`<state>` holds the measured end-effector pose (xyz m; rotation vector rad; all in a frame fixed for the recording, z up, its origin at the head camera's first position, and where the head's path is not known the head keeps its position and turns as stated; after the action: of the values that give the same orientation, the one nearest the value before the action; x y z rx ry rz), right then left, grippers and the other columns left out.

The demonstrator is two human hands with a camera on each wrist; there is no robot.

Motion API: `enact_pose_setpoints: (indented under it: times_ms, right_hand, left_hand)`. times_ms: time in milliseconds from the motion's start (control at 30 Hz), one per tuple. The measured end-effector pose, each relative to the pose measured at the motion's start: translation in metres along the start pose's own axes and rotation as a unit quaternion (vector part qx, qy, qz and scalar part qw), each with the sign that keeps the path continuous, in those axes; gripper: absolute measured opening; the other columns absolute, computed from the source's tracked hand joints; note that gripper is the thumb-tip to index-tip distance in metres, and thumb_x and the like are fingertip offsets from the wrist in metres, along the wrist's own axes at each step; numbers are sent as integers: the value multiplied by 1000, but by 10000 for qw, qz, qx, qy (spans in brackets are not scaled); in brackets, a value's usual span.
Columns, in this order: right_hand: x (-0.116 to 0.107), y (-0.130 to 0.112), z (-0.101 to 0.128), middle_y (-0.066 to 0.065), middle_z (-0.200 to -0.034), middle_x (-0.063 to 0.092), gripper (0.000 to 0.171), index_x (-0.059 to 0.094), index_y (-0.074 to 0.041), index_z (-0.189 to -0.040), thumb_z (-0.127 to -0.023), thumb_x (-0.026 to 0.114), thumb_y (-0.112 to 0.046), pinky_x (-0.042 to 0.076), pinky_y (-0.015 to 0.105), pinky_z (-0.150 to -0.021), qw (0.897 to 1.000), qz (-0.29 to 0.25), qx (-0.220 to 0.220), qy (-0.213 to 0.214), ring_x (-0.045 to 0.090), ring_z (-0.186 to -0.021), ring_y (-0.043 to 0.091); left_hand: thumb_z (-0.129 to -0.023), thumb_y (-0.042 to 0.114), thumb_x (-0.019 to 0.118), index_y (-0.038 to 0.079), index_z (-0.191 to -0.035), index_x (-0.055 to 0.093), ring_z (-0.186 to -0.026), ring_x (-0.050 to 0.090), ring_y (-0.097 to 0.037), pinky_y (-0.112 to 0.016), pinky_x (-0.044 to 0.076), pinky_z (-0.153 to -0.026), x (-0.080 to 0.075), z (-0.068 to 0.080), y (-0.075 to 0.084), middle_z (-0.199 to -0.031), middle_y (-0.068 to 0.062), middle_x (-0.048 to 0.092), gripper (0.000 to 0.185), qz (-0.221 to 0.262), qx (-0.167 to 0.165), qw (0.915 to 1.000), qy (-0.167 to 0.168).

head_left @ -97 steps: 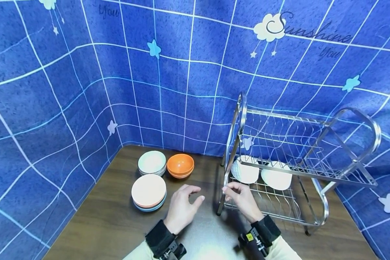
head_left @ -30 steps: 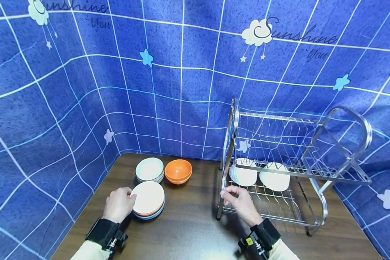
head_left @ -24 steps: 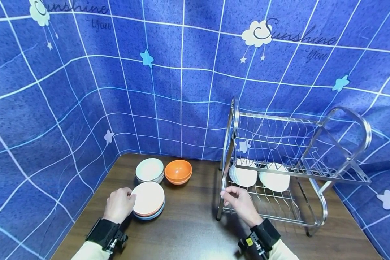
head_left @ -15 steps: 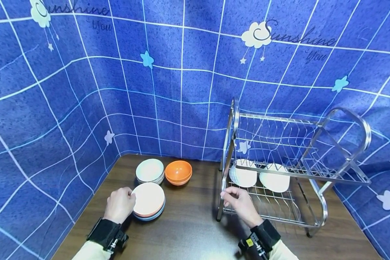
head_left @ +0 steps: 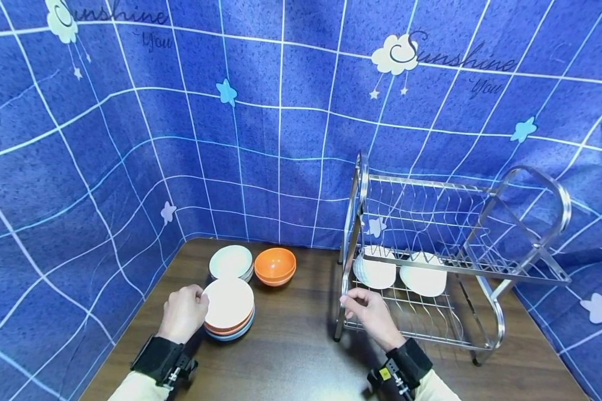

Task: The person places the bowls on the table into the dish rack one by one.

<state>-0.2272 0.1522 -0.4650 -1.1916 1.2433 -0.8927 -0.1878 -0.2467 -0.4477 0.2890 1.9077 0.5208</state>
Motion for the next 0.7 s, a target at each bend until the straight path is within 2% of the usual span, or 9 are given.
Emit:
enact_pose_setpoints:
  times_ms: [267, 467, 700]
  right_hand:
    - [0, 0, 1, 8, -72, 62, 23, 66, 1, -93, -86, 70, -21, 52, 31, -63, 10000, -52, 24, -2, 63, -65, 23]
    - [1, 0, 1, 9, -73, 63, 25, 66, 3, -94, -85, 70, -21, 53, 34, -64, 9999, -138, 77, -6, 63, -65, 25]
    - [2, 0, 0, 11, -74, 63, 21, 65, 4, -94, -87, 68, -15, 56, 41, -67, 9990, -442, 32, 72, 62, -66, 24]
  left_hand:
    - [-87, 12, 58, 4, -79, 66, -61, 57, -25, -45, 44, -56, -6, -1, 17, -66, -3, 61, 13, 265, 177, 9992, 239]
    - [-87, 11, 59, 3, -81, 65, -58, 55, -19, -37, 44, -55, -7, 4, 36, -66, -4, 62, 12, 495, 240, 9983, 205]
    - [-85, 6, 61, 4, -80, 67, -57, 53, -16, -31, 45, -53, -4, 13, 63, -66, -2, 61, 8, 837, 649, 9941, 236]
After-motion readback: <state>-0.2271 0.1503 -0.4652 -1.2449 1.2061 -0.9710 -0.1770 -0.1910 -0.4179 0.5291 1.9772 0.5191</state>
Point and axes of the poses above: each hand's wrist, its own z-axis away from the middle knuckle, its own x-axis out of the palm, y = z × x, the point moved 1 cm from there along -z, towards the middle knuckle
